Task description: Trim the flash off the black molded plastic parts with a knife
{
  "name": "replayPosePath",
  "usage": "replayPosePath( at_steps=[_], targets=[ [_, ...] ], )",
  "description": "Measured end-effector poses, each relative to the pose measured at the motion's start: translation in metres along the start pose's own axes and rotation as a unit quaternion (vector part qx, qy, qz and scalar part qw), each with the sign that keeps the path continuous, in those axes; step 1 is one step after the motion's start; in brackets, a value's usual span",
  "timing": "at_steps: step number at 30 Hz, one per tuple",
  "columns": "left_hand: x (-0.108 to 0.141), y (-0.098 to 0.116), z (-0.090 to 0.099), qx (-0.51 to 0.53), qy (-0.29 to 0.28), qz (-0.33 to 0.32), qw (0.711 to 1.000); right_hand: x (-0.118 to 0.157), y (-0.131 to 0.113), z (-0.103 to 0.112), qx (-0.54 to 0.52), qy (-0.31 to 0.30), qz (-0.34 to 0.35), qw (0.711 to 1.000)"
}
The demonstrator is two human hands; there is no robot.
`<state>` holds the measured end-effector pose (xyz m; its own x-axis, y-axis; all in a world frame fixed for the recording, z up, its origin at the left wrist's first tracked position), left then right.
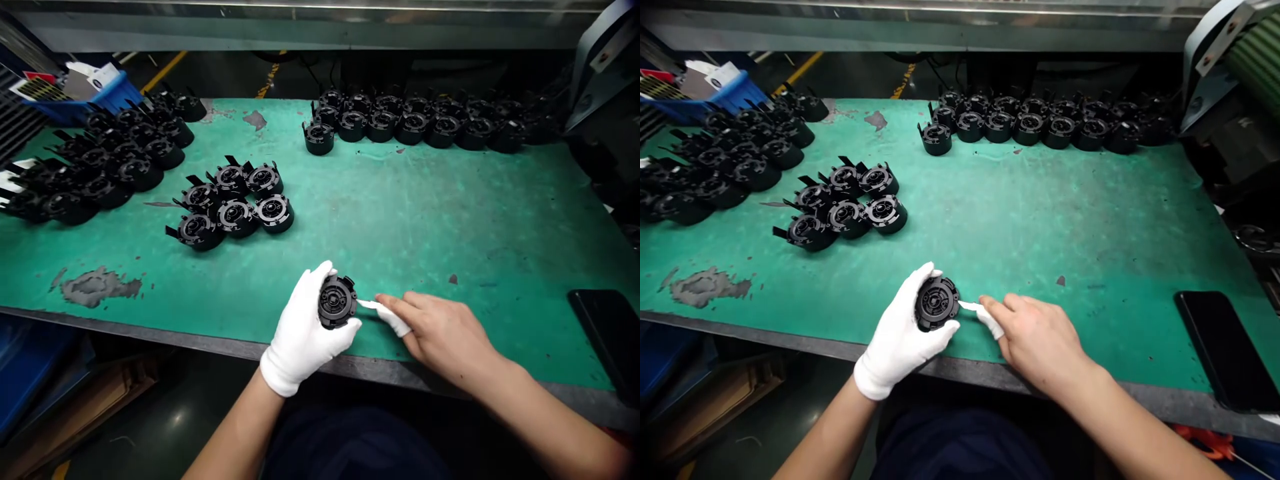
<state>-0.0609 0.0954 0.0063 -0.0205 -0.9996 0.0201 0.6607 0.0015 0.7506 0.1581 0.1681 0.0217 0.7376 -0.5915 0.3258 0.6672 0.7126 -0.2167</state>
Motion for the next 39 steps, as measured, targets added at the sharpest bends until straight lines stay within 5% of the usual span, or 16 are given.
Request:
replayPosePath(
  at_steps=[12, 16, 18, 20, 23, 27, 30, 33, 35, 39],
  targets=[
    [-0.001, 0.004, -0.001, -0.033, 0.012, -0.001, 0.999, 0.001, 0.000, 0.000, -0.013, -0.029, 0.029, 0.999],
    [0.000, 0.003, -0.002, -0.033, 0.012, 0.000, 0.999, -0.011, 0.027, 0.001, 0.018, -0.008, -0.073, 0.997],
    [0.000, 0.002, -0.003, -0.021, 0.011, 0.011, 1.000, -0.014, 0.037, 0.003, -0.023, 0.019, -0.100, 0.995],
    [-0.002, 0.002, 0.000, 0.021, 0.005, 0.032, 0.999, -0.013, 0.033, 0.002, -0.124, 0.052, -0.058, 0.989],
    [-0.004, 0.006, 0.013, 0.135, -0.033, 0.077, 0.987, -0.004, 0.001, -0.008, -0.318, 0.057, 0.034, 0.946],
    [0.014, 0.028, 0.032, 0.227, -0.118, 0.117, 0.960, 0.016, -0.054, -0.029, -0.508, 0.063, 0.104, 0.853],
    [0.047, 0.050, 0.027, 0.228, -0.124, 0.126, 0.958, 0.037, -0.086, -0.042, -0.633, 0.105, 0.040, 0.766],
    [0.077, 0.059, 0.005, 0.185, -0.021, 0.100, 0.977, 0.061, -0.108, -0.057, -0.719, 0.089, -0.044, 0.687],
    [0.088, 0.055, -0.013, 0.129, 0.032, 0.090, 0.987, 0.077, -0.113, -0.069, -0.741, 0.068, -0.071, 0.665],
    [0.087, 0.038, -0.042, -0.040, 0.048, 0.022, 0.998, 0.103, -0.097, -0.095, -0.727, 0.068, -0.123, 0.672]
  ],
)
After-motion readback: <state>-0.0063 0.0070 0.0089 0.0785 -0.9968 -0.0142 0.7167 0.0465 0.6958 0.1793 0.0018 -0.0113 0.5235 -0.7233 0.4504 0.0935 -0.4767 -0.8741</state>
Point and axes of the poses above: each hand's wrist, its own x-axis away from the middle knuckle, its own z-axis out of the back of the hand, y = z × x, the point moved 2 cm from there along -x, towards the middle knuckle, and after that the axes turned 11 degrees about -y, right-handed, at the moved point
